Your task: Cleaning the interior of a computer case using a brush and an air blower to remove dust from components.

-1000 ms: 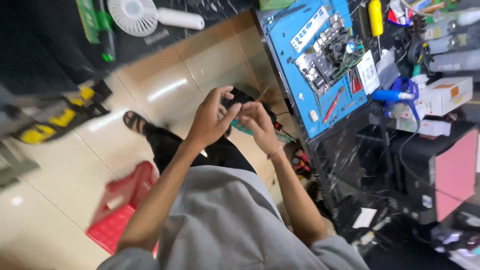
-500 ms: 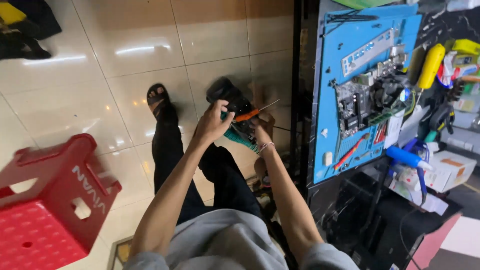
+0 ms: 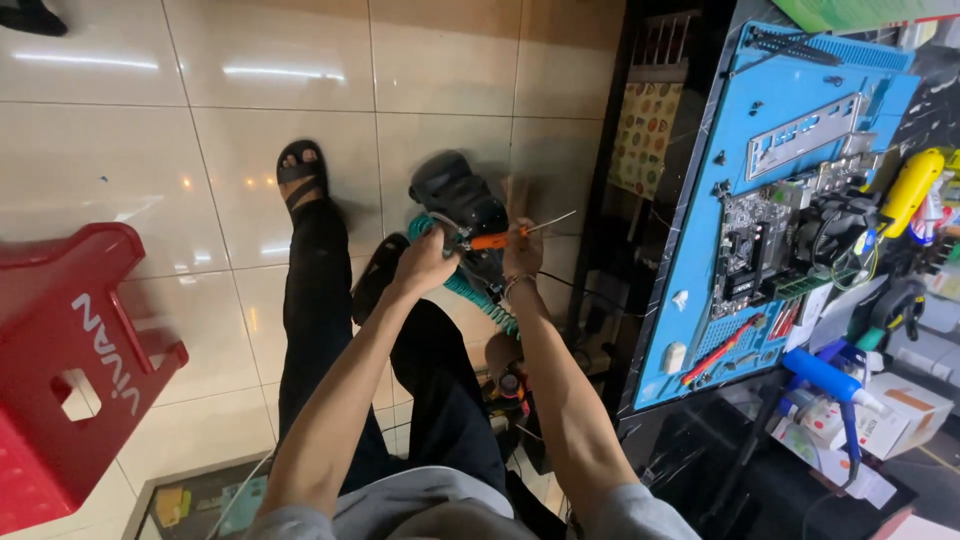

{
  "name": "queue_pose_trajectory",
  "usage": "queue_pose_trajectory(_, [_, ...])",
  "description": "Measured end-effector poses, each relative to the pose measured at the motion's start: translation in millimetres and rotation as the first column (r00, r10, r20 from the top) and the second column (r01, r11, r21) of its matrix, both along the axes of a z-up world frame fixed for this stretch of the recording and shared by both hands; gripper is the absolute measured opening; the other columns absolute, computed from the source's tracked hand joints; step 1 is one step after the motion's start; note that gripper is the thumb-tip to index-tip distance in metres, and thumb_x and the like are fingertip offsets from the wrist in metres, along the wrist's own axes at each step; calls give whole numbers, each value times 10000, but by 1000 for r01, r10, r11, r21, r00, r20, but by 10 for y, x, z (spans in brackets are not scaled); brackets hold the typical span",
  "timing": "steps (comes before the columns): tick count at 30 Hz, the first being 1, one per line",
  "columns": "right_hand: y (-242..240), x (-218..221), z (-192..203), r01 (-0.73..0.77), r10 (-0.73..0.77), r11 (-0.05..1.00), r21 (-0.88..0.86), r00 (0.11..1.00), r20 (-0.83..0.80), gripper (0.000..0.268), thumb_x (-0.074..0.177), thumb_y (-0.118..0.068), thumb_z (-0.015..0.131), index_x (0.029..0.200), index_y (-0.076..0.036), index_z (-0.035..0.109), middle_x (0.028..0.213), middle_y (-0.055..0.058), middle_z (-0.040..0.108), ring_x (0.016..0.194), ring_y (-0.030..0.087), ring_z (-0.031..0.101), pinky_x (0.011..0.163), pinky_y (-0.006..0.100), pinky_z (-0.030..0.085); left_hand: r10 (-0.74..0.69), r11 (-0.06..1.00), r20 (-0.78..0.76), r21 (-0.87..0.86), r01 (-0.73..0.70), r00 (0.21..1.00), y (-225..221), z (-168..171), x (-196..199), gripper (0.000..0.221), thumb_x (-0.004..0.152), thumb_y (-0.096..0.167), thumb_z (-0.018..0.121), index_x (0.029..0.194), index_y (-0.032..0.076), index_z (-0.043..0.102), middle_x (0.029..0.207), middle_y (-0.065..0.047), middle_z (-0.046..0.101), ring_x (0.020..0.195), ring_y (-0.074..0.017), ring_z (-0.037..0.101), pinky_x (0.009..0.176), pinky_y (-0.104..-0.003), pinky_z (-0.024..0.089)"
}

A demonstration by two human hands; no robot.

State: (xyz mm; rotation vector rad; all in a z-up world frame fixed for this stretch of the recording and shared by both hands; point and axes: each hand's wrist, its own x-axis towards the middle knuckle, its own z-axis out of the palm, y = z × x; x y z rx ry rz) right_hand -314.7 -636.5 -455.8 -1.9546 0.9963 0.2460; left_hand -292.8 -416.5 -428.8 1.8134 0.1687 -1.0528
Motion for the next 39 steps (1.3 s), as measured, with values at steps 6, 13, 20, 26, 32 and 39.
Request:
queue_pose_trajectory(6, [124,-150,167,-118,121,977,-180,993,4,343,1113,-551,550,1308,-277,619,1019,128,717,1078,352,723,909,521,614,-61,998,1,-4,61,998,21,33,-90,526,1009,326,577,1429,14,525,1340,-288,664,1174,-492,705,878,-598,616])
queue_pose_trajectory(13, [437,-443,543,-226,226,974,20,974,1,389,1113,-492,465,1378,-233,584,1188,167,713,1108,315,733,968,529,619,-36,999,51,-28,37,998,-67,387,-163,546,997,212,563,1503,29,470,1386,-323,623,1217,-534,671,913,-650,596])
queue_pose_trajectory(20, [872,-446,1443,-662,657,750,7,746,112,203,1117,-187,533,1312,-189,592,1027,178,680,1069,445,698,936,565,561,-359,921,267,260,292,895,37,289,-582,785,774,183,837,1501,157,541,1648,-143,355,1418,-489,464,1095,-576,530])
queue_pose_trajectory(26, [1051,-380,1969,-664,660,742,94,748,75,249,1131,-306,496,1346,-189,539,1145,214,687,1145,475,689,988,573,554,-331,938,416,240,249,847,166,446,-800,796,751,367,823,1437,42,584,1390,-178,689,1479,-378,467,1270,-552,310])
queue_pose_trajectory(32, [1215,-154,2460,-514,468,826,233,854,226,459,1134,-449,425,1449,-124,502,1329,272,641,1312,500,586,1102,621,461,13,1000,326,-15,-9,945,479,1808,-256,878,679,310,694,1433,-91,492,1163,-329,740,1113,-528,714,909,-639,571])
queue_pose_trajectory(39, [1481,118,2637,-579,432,539,612,814,389,710,1133,-584,254,1495,-91,614,1335,128,706,1158,227,655,1040,447,565,142,990,353,-56,-130,925,961,3370,521,739,859,497,744,1341,40,420,1126,-338,738,1069,-560,729,970,-685,545])
